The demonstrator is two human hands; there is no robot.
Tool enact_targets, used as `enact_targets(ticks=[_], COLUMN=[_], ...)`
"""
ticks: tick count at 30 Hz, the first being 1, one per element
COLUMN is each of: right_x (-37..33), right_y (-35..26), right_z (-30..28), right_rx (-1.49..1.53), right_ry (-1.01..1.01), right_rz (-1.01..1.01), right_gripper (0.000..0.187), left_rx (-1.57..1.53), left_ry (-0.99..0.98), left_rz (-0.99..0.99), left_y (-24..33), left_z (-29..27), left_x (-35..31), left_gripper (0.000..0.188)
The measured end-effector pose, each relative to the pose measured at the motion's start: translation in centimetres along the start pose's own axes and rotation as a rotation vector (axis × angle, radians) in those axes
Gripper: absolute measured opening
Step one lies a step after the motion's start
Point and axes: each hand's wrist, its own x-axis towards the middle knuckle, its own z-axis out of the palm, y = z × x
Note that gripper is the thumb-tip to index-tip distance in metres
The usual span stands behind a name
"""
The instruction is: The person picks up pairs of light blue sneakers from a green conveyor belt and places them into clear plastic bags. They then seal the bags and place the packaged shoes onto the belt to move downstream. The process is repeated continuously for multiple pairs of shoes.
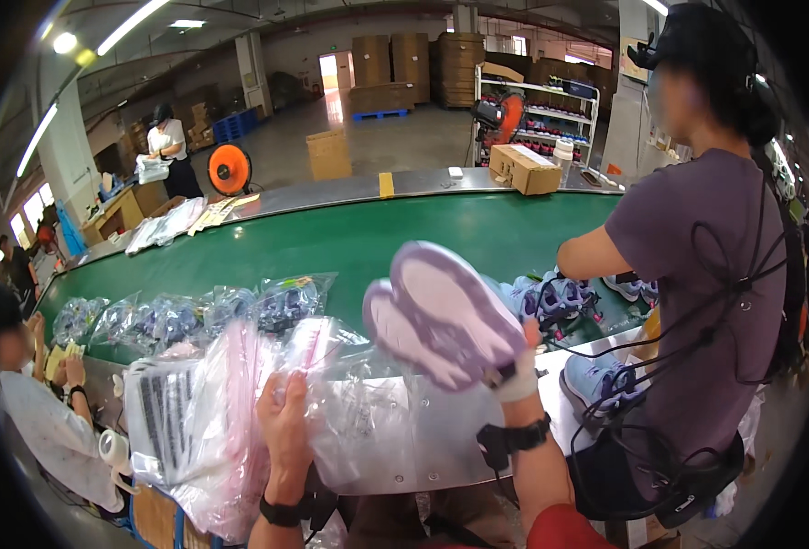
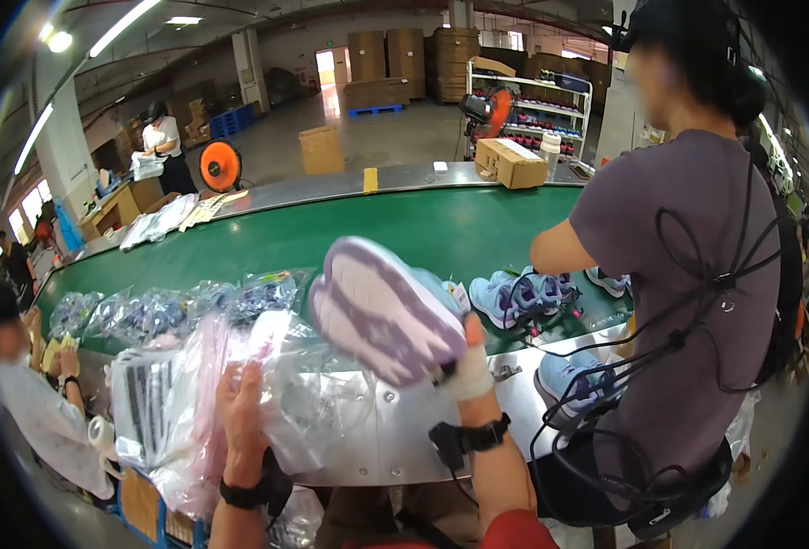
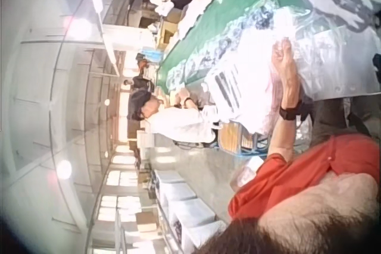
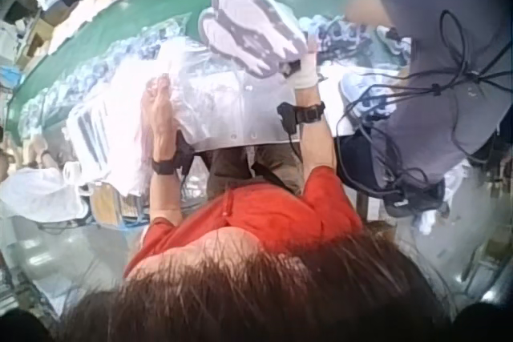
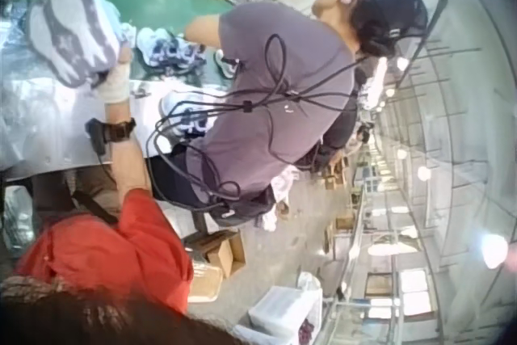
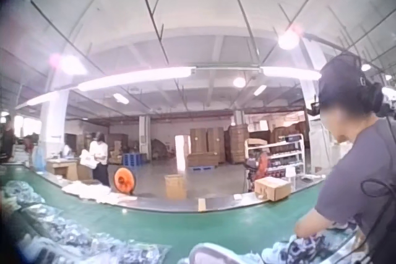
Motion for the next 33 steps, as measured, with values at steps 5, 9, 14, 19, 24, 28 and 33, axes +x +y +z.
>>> enact_targets(ticks=[5, 9, 14, 19, 24, 28, 33], right_x=[-3.8, -5.0, -6.4, -6.4, -3.1, -1.5, 0.7], right_y=[-1.8, 9.1, 6.1, 8.2, 6.9, 9.4, 11.8], right_z=[3.7, 1.2, 7.9, 3.4, 2.3, 3.0, 2.9], right_rx=[-1.216, -1.784, -2.219, -1.664, -1.467, -1.922, -2.01], right_ry=[-0.491, -0.316, -0.869, -0.803, -0.353, -0.458, -0.341], right_rz=[0.045, -0.365, -0.209, -0.387, -0.134, -0.112, -0.278], right_gripper=[0.044, 0.033, 0.029, 0.037, 0.033, 0.027, 0.026], left_rx=[0.037, 0.499, 0.502, 0.786, 0.549, 0.602, 0.294], left_ry=[-0.09, -0.483, -0.38, -1.102, -0.554, -0.769, -0.472], left_rz=[0.185, 0.501, 0.571, 0.583, 0.287, 0.8, 0.211], left_y=[1.2, 1.0, 0.8, 1.4, 3.0, -1.8, 2.5], left_z=[2.3, 6.0, 6.5, 8.7, 2.0, 2.4, 5.5], left_x=[-0.1, -3.4, 1.1, -4.2, -4.0, -8.4, -4.7], left_gripper=[0.012, 0.012, 0.008, 0.011, 0.011, 0.007, 0.017])
